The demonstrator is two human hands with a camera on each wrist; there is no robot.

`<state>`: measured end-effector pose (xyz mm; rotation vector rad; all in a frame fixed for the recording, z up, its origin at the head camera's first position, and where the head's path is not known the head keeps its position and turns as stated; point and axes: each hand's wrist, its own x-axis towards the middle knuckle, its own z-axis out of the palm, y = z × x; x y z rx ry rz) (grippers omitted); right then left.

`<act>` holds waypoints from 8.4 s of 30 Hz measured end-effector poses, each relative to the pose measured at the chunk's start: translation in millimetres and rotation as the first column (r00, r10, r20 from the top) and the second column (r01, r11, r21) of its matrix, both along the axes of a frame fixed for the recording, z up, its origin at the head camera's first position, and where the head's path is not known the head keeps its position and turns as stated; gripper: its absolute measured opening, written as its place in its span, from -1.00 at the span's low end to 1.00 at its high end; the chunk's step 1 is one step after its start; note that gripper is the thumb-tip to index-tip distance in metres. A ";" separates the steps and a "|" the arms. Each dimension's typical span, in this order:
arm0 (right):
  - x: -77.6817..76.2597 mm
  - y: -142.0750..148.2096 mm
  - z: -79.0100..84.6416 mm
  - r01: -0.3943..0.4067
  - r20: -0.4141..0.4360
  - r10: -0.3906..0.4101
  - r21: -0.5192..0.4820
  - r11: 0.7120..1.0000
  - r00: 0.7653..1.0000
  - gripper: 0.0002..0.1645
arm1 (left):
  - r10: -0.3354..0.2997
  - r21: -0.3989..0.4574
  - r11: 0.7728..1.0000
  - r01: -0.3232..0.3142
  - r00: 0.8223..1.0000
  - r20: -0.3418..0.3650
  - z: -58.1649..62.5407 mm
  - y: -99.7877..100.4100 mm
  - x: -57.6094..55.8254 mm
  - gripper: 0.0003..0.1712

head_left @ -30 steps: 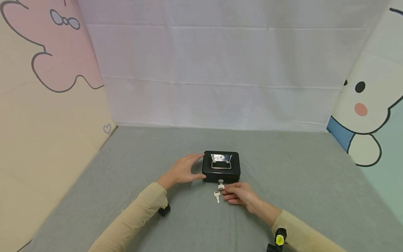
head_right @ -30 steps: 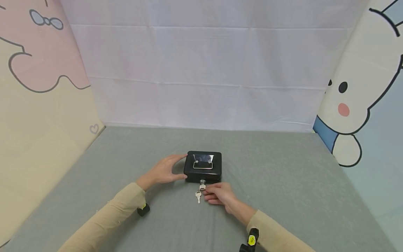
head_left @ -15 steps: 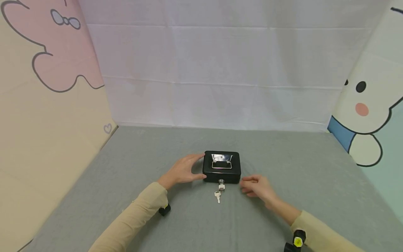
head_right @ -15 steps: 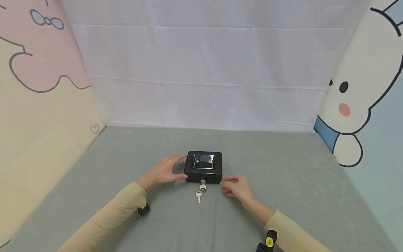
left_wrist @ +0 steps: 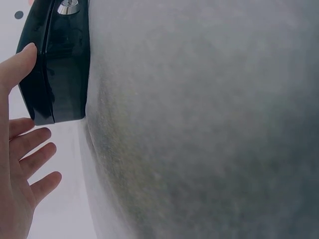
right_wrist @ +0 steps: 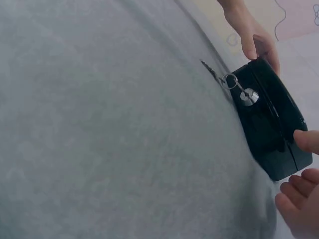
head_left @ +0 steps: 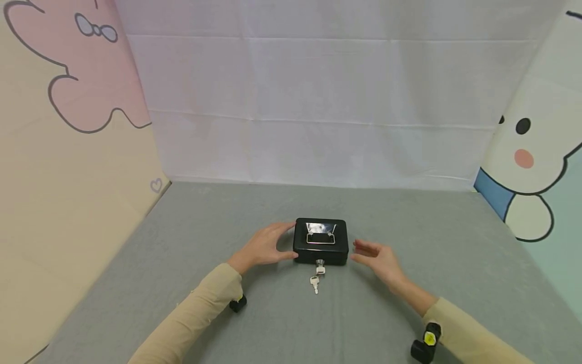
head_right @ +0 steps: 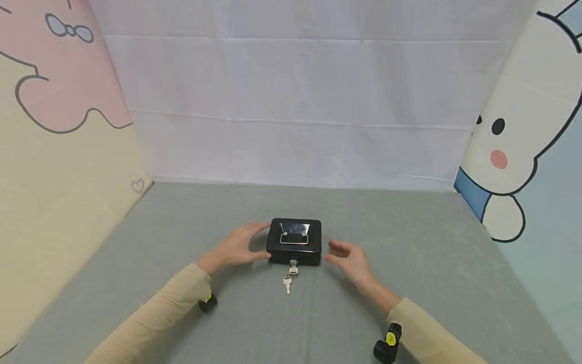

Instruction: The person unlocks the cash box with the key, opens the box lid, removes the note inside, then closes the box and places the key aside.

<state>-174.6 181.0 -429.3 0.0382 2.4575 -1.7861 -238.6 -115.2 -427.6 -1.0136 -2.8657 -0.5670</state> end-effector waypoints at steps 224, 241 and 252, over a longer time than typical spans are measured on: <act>-46.3 -12.3 14.8 0.039 -0.546 -0.059 -0.048 0.998 0.836 -0.60 | -0.037 0.614 0.769 -0.176 0.948 0.317 -14.2 9.0 -15.5 -0.29; -44.3 -5.3 -1.7 -0.093 -0.507 0.211 0.248 0.964 0.835 -0.61 | -0.100 0.500 0.857 -0.127 0.910 0.402 -16.5 7.0 9.1 -0.09; -42.4 -12.3 1.3 -0.167 -0.482 0.375 0.420 0.892 0.792 -0.70 | -0.091 0.488 0.864 -0.123 0.916 0.391 -21.2 7.3 11.7 -0.20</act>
